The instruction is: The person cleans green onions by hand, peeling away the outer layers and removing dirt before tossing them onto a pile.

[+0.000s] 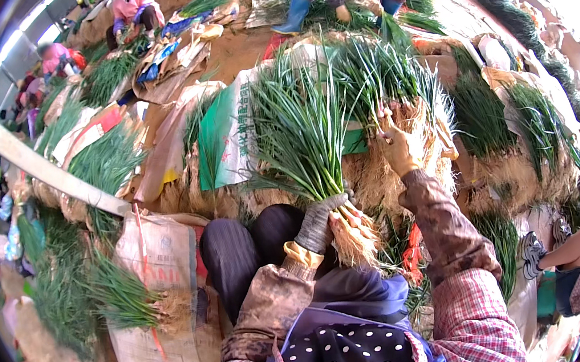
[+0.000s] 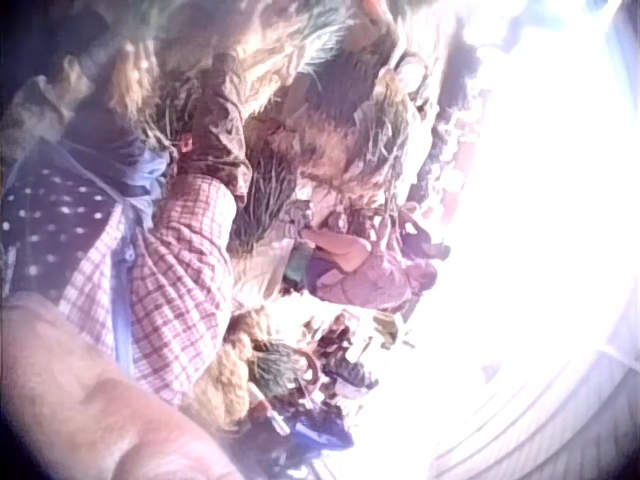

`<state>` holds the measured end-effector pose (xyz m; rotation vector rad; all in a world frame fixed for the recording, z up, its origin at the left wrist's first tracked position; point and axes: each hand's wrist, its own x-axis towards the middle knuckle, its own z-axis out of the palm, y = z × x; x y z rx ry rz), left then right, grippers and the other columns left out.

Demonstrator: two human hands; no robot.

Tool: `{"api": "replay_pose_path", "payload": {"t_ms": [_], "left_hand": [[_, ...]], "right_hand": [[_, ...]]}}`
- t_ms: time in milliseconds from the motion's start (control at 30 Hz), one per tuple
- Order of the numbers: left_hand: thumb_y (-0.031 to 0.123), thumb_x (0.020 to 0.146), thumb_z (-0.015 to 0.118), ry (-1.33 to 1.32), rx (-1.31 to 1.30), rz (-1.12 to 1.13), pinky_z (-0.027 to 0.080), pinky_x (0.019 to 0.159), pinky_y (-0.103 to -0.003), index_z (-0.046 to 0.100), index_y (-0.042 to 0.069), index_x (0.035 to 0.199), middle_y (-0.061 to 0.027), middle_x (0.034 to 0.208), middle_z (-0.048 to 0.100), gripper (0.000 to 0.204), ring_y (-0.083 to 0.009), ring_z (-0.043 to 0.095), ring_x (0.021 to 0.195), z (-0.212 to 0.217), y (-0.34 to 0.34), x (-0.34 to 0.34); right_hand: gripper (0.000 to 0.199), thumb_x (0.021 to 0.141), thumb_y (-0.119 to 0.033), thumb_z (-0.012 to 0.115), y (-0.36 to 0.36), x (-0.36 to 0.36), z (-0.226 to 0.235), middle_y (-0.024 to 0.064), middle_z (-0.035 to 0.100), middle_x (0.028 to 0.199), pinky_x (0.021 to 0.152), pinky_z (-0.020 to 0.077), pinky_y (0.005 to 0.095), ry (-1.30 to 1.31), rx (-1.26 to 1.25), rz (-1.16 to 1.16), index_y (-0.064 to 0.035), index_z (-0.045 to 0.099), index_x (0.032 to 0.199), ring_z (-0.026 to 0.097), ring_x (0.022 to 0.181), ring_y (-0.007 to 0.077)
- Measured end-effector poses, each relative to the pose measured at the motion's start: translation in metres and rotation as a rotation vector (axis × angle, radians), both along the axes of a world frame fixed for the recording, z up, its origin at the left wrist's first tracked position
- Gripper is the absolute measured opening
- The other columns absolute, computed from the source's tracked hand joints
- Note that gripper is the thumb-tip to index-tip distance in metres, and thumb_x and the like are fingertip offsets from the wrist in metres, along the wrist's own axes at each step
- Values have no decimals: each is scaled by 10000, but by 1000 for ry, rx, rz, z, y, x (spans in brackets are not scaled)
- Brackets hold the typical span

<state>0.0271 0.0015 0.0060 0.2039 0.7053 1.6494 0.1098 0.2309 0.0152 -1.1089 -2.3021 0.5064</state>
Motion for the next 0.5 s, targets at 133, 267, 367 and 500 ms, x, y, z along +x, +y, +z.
{"api": "replay_pose_path", "payload": {"t_ms": [133,267,367,500], "left_hand": [[208,784,546,98,23,-54,498,597,-315,525,-71,896,-175,678,591,302,-239,589,591,6,6,8],[209,778,559,-21,-4,-91,500,582,-314,511,-50,948,-162,709,591,313,-213,585,589,15,-1,6],[196,778,554,-97,3,-121,493,591,-309,491,-61,995,-160,740,586,342,-221,583,608,-6,0,4],[155,769,560,-94,9,-80,492,584,-315,497,-55,1020,-145,805,596,333,-225,584,612,-12,2,2]], "right_hand": [[94,814,-155,570,-58,46,-37,56,559,585,457,434,260,180,16,133,-90,560,882,537,484,129],[172,791,-204,583,-140,64,11,131,617,685,532,477,309,85,-152,343,-54,584,875,602,577,215],[417,857,-378,487,-140,65,0,163,623,826,668,442,314,159,-599,185,14,581,961,585,739,217],[374,890,-385,420,-127,34,-1,0,545,699,625,414,204,576,-1401,147,-51,581,932,499,661,84]]}}
